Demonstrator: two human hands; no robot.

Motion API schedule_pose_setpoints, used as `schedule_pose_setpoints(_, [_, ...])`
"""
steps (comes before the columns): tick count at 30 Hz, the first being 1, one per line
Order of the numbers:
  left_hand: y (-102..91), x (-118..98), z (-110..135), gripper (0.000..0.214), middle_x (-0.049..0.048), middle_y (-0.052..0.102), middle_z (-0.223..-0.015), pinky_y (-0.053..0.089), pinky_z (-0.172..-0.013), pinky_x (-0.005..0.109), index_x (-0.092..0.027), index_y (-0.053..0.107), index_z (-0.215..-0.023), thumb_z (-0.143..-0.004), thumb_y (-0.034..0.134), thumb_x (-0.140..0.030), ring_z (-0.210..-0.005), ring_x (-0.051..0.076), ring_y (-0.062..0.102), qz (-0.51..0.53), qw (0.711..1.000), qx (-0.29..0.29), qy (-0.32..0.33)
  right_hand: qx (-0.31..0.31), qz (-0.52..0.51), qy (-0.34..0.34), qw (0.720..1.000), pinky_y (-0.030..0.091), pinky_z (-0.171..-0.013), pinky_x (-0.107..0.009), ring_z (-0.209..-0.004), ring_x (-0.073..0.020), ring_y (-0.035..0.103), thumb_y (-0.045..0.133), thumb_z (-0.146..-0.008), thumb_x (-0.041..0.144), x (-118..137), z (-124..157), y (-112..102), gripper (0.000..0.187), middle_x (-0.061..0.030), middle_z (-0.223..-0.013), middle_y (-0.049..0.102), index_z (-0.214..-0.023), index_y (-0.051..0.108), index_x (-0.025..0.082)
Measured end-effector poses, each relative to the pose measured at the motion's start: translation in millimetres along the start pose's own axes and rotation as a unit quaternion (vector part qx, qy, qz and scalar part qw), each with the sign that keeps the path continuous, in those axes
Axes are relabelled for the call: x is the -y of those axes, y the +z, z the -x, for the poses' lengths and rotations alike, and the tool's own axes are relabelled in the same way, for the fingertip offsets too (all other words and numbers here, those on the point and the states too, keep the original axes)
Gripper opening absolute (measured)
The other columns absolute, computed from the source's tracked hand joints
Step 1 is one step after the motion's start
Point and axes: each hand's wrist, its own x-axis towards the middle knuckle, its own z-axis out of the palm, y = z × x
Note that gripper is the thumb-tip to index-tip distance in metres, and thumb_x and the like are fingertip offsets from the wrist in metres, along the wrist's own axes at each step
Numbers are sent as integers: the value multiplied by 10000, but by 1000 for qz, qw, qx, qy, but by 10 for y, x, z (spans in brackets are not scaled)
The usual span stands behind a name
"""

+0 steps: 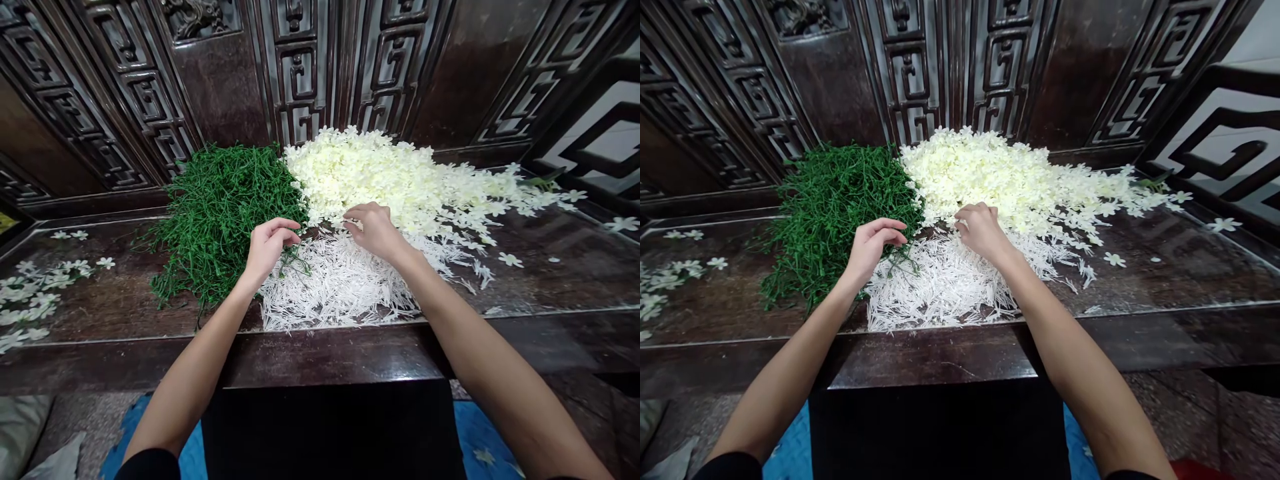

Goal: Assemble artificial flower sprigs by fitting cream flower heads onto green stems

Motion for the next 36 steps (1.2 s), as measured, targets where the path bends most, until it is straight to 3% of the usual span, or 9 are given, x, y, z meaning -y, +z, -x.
schedule_pose_setpoints(3, [50, 13, 45, 181, 68, 749, -864, 562, -745, 290, -152, 725, -898, -763, 604, -152, -811, 168, 690, -85, 992, -33, 91, -16, -146, 45, 988, 516, -914, -554, -951, -293, 673, 655, -825, 228, 110, -10, -65, 138, -120, -1000, 740, -921, 738, 176])
schedule_pose_setpoints(5, [93, -1, 84, 220, 88, 746, -980, 566, -757, 286, -161, 719, -987, -785, 633, -171, -851, 164, 687, -113, 984, -15, 134, 30, -241, 64, 968, 552, -893, -513, -897, -255, 690, 716, -799, 290, 198, 6, -85, 169, -105, -958, 739, -919, 723, 172])
schedule_pose_setpoints(9, [160, -2, 139, 278, 103, 732, -1115, 585, -787, 284, -183, 714, -1090, -824, 682, -256, -897, 158, 693, -73, 987, 58, 132, 141, -374, 41, 916, 569, -916, -467, -902, -210, 709, 773, -769, 339, 361, 63, -70, 294, -72, -958, 741, -999, 688, 177])
schedule_pose_setpoints(12, [166, 29, 140, 178, 79, 766, -1010, 597, -814, 314, -189, 757, -961, -819, 705, -283, -898, 175, 709, -38, 990, 65, 115, 167, -411, 38, 895, 594, -856, -446, -845, -200, 721, 786, -764, 365, 421, 85, -53, 338, -68, -924, 743, -1007, 660, 168])
schedule_pose_setpoints(15, [149, 39, 123, 140, 59, 767, -880, 617, -767, 323, -178, 755, -890, -786, 734, -269, -805, 175, 715, -12, 997, 16, 81, 140, -374, 43, 916, 604, -763, -428, -748, -194, 710, 749, -799, 406, 407, 82, -56, 312, -74, -862, 730, -969, 652, 163])
schedule_pose_setpoints(19, [142, 42, 101, 104, 50, 725, -895, 634, -697, 293, -165, 704, -892, -808, 678, -221, -741, 147, 705, 23, 999, -11, 48, 122, -183, 5, 975, 574, -782, -469, -820, -230, 689, 620, -896, 398, 329, 82, -4, 228, -100, -907, 730, -904, 700, 184])
schedule_pose_setpoints(24, [162, 119, 76, 132, 104, 692, -1036, 621, -785, 298, -129, 725, -886, -833, 624, -196, -812, 157, 728, -13, 999, 10, 48, 147, -32, -56, 987, 538, -832, -532, -913, -312, 684, 600, -877, 248, 286, 109, 187, 258, -138, -933, 738, -1078, 717, 138])
schedule_pose_setpoints(30, [160, 163, 66, 231, 128, 718, -1097, 604, -829, 305, -130, 742, -970, -744, 732, -179, -869, 162, 706, -43, 999, 8, 24, 126, -73, -34, 989, 567, -786, -460, -901, -278, 678, 541, -806, 103, 280, 101, 202, 380, -156, -1009, 726, -1153, 697, 90])
schedule_pose_setpoints(36, [146, 120, 85, 267, 123, 754, -1063, 608, -856, 344, -119, 739, -1005, -746, 737, -186, -900, 187, 710, -42, 999, 21, 5, 104, -121, 5, 987, 587, -723, -435, -798, -231, 668, 586, -782, 123, 295, 66, 73, 191, -126, -944, 724, -901, 736, 133])
